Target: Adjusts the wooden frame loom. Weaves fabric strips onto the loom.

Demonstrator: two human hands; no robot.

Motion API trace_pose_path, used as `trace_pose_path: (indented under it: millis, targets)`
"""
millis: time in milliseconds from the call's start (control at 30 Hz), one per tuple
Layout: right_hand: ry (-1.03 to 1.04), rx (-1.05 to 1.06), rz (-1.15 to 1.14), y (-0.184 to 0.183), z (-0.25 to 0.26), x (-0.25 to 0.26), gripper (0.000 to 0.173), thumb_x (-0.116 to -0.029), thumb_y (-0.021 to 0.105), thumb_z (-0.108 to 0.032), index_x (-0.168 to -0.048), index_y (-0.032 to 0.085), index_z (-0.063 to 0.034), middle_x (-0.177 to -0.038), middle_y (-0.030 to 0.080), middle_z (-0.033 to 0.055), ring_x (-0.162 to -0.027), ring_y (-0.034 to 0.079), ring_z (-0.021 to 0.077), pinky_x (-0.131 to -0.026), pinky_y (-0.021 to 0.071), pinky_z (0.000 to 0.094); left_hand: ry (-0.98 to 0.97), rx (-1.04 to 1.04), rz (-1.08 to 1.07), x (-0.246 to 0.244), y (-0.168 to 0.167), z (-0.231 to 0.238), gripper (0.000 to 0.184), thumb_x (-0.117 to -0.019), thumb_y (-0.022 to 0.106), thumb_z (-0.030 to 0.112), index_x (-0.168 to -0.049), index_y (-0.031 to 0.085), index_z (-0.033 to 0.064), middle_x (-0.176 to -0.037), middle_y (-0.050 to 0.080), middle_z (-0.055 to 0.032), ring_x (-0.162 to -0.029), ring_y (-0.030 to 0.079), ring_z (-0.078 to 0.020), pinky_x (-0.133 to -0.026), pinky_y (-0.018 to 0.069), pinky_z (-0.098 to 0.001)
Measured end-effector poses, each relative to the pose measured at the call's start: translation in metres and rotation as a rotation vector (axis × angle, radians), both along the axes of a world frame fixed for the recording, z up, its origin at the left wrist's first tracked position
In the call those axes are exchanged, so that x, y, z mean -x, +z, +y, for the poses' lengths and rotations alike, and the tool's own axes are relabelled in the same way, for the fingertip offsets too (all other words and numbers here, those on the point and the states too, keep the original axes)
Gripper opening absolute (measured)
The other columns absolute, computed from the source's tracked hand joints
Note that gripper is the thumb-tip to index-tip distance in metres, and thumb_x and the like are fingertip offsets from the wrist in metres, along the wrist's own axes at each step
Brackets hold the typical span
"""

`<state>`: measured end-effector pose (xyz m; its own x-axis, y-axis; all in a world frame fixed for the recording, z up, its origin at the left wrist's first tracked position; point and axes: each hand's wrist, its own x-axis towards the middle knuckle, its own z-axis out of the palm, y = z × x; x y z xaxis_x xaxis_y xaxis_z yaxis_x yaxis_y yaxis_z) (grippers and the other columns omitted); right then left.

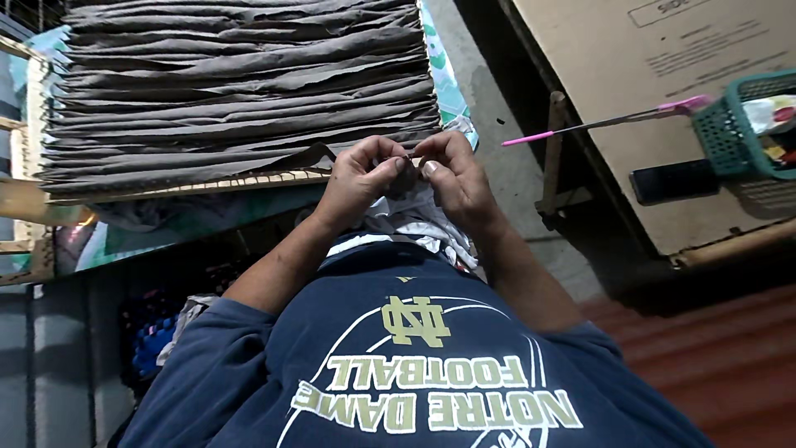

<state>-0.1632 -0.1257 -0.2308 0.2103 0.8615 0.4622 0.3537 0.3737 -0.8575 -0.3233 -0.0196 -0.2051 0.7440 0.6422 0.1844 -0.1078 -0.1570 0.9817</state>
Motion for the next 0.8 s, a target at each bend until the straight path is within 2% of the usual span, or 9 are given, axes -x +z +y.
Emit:
trace_pose_path:
  millis: [100,167,233,300,433,533,800]
  targets:
    - [-0.079,-0.057,-0.144,-0.001,0.001,-0.001,0.020,-0.1023,0.042,-0.004,-0.112,0.056,0.0066,-0.098,0.062,0.0120,-0.084,0.061,0.0095,-0.076,0.0530,0.0240,-0.014,0.106,-0.013,0.000,0.001,0.000,0.009,-0.0971,0.056,0.003,-0.100,0.064,0.0069,-0.087,0.067,0.0035,-0.076,0.063,-0.0041,-0.070,0.0554,-0.0226]
    - [-0.110,-0.079,-0.211,0.000,0.002,-0.003,0.019,-0.1025,0.045,-0.003,-0.113,0.058,0.0068,-0.099,0.063,0.0142,-0.087,0.062,0.0126,-0.080,0.0536,0.0258,-0.021,0.163,-0.020,0.000,0.003,-0.001,0.010,-0.0977,0.055,0.003,-0.099,0.064,0.0073,-0.086,0.067,0.0033,-0.077,0.065,-0.0048,-0.070,0.0567,-0.0233]
    - [-0.128,-0.107,-0.254,-0.002,0.003,-0.005,0.019,-0.1025,0.047,-0.003,-0.112,0.061,0.0063,-0.102,0.065,0.0164,-0.094,0.065,0.0178,-0.087,0.0544,0.0305,-0.032,0.203,-0.032,0.000,0.003,-0.002,0.011,-0.0979,0.055,0.002,-0.099,0.065,0.0071,-0.086,0.068,0.0029,-0.076,0.065,-0.0052,-0.071,0.0571,-0.0238]
    - [-0.149,-0.151,-0.301,-0.004,0.006,-0.008,0.018,-0.1016,0.050,-0.002,-0.109,0.064,0.0055,-0.102,0.067,0.0176,-0.098,0.065,0.0222,-0.090,0.0540,0.0348,-0.044,0.223,-0.043,0.000,0.001,-0.002,0.011,-0.0977,0.055,0.002,-0.099,0.065,0.0072,-0.086,0.068,0.0029,-0.077,0.065,-0.0051,-0.071,0.0569,-0.0236]
    - [-0.176,-0.227,-0.338,-0.005,0.010,-0.013,0.016,-0.1002,0.054,-0.005,-0.103,0.069,-0.0001,-0.108,0.066,0.0190,-0.114,0.060,0.0301,-0.103,0.0461,0.0433,-0.051,0.234,-0.049,0.000,0.000,-0.002,0.011,-0.0977,0.056,0.002,-0.099,0.065,0.0079,-0.086,0.069,0.0036,-0.076,0.065,-0.0044,-0.070,0.0567,-0.0228]
    - [-0.208,-0.237,-0.309,-0.005,0.010,-0.013,0.016,-0.1000,0.057,-0.008,-0.102,0.072,-0.0032,-0.107,0.060,0.0170,-0.111,0.056,0.0275,-0.101,0.0440,0.0410,-0.059,0.247,-0.060,0.000,-0.001,-0.002,0.011,-0.0979,0.056,0.002,-0.100,0.065,0.0076,-0.086,0.069,0.0032,-0.076,0.066,-0.0050,-0.069,0.0571,-0.0233]
    - [-0.217,-0.244,-0.312,-0.006,0.010,-0.012,0.014,-0.1003,0.060,-0.009,-0.102,0.073,-0.0041,-0.104,0.061,0.0169,-0.107,0.058,0.0270,-0.098,0.0455,0.0412,-0.042,0.277,-0.050,0.001,0.001,-0.005,0.011,-0.0981,0.055,0.001,-0.099,0.064,0.0069,-0.085,0.069,0.0023,-0.074,0.066,-0.0053,-0.068,0.0580,-0.0234]
